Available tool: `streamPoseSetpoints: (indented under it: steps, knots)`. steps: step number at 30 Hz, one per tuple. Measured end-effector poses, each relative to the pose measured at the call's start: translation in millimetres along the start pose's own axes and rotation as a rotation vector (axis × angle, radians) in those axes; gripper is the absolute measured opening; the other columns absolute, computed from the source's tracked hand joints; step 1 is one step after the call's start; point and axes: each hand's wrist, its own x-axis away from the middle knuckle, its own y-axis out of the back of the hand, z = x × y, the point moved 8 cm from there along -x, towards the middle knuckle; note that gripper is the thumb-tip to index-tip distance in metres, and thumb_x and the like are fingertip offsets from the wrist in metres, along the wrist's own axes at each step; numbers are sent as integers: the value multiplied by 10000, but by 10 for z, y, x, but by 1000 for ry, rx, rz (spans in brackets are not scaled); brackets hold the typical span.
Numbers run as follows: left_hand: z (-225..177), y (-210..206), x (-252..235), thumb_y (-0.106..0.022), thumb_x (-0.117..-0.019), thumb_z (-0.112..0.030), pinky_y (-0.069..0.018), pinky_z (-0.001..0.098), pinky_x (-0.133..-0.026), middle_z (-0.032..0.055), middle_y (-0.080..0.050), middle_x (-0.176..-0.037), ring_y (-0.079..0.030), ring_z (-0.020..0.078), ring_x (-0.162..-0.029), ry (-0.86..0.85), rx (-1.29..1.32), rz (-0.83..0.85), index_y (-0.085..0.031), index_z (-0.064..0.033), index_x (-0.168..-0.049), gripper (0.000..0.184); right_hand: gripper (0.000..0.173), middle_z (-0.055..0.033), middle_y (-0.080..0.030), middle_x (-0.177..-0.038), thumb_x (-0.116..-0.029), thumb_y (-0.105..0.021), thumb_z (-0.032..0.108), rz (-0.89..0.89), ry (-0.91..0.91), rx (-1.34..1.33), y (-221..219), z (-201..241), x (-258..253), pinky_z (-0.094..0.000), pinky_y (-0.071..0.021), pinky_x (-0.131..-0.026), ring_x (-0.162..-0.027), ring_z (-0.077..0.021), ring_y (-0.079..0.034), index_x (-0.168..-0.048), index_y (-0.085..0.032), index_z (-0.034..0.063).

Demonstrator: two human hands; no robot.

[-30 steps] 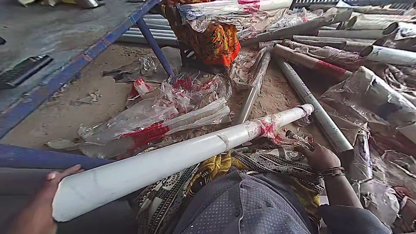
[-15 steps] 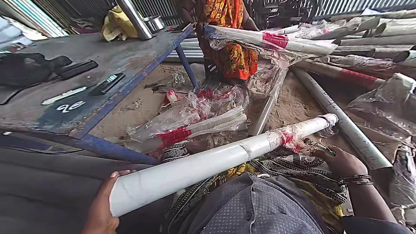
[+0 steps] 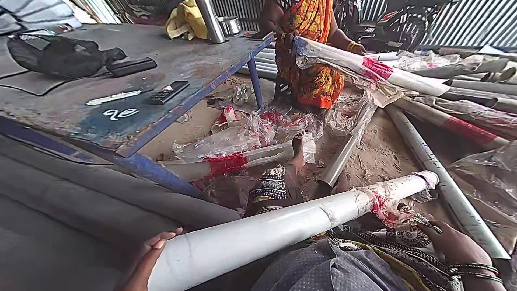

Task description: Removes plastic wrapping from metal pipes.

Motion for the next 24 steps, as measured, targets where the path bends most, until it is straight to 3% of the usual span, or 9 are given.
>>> streamPoseSetpoints:
  steps: [9,15,20,24]
  knots:
    - [330,43,-89,-349,-1012,-186,-512,293,-993,-36,-672,-1145,-628,60,-1114,80,-17,-19,-575,-69,-1139,284,442,-338,-658,-1227,-1037,-603,332,113,-21,99,-163,-88,-180,-711,-421,-991,-1195,-532,-604,-1320,-645,-5]
    - [460,53,-151,-327,-1015,-169,-515,276,-992,-47,-683,-1128,-635,45,-1107,103,-10,-15,-569,-69,-1132,287,390,-322,-657,-1245,-1033,-587,255,169,-74,134,-259,-16,-233,-695,-434,-995,-1211,-505,-607,-1332,-640,11]
    - [497,57,-213,-318,-1014,-171,-516,287,-994,-37,-686,-1139,-638,63,-1118,110,-8,-25,-576,-71,-1125,298,349,-309,-665,-1238,-1035,-574,189,103,-43,107,-286,155,-246,-703,-444,-968,-1193,-516,-612,-1345,-643,42]
    - [581,98,-292,-335,-1017,-208,-521,271,-975,-44,-687,-1124,-642,42,-1085,158,-84,53,-572,-70,-1155,308,314,-355,-663,-1176,-1046,-550,145,-13,28,-47,-230,382,-127,-739,-422,-938,-1133,-557,-618,-1309,-656,12]
